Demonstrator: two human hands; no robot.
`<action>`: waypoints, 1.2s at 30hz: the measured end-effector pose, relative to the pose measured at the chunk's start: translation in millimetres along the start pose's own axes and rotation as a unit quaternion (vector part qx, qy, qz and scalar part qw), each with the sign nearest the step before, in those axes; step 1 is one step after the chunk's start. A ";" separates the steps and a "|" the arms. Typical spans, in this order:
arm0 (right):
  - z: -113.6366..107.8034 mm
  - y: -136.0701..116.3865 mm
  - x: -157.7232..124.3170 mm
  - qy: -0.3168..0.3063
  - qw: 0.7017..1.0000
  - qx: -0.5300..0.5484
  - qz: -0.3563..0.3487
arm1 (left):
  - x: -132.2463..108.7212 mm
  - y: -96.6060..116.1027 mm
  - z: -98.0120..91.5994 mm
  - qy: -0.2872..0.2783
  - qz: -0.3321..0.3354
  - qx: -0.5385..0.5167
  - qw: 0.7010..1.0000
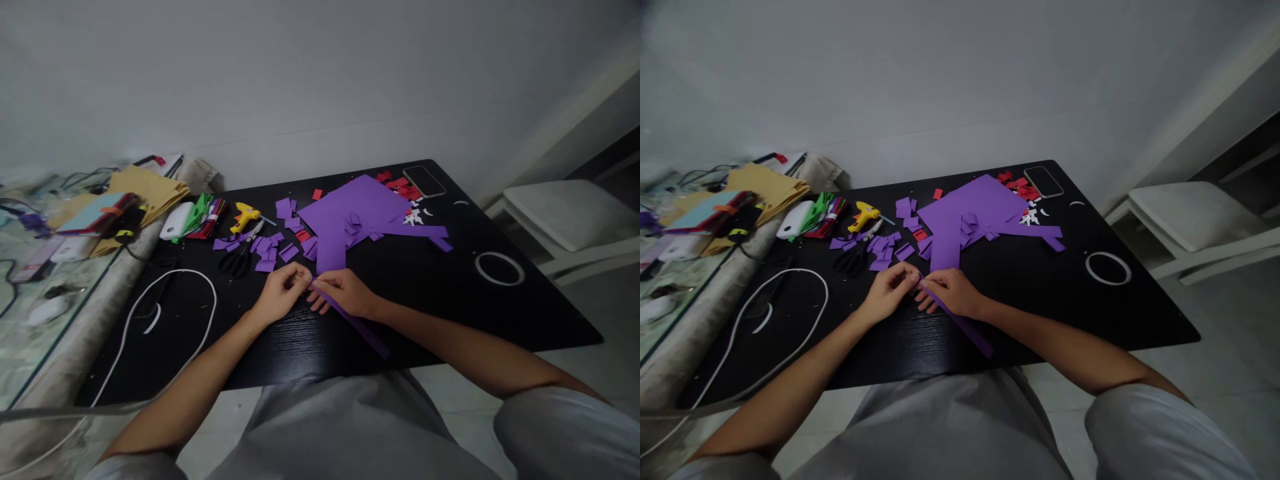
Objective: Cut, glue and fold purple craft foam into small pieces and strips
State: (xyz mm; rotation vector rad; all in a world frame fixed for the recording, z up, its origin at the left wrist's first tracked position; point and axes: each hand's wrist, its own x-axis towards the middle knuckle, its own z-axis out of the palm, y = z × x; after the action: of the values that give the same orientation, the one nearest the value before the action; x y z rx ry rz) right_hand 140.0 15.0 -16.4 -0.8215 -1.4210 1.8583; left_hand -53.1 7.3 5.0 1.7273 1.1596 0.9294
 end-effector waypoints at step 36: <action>-4.0 -10.7 -1.5 -0.066 0.997 0.023 0.033 | 6.1 4.2 -9.0 0.046 -0.076 -0.106 0.990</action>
State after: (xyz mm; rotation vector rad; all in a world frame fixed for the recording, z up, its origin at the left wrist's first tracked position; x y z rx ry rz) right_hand 145.4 18.2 -6.7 -0.7427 -1.4406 2.0214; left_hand -58.0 14.2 13.0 1.4189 1.1876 1.0085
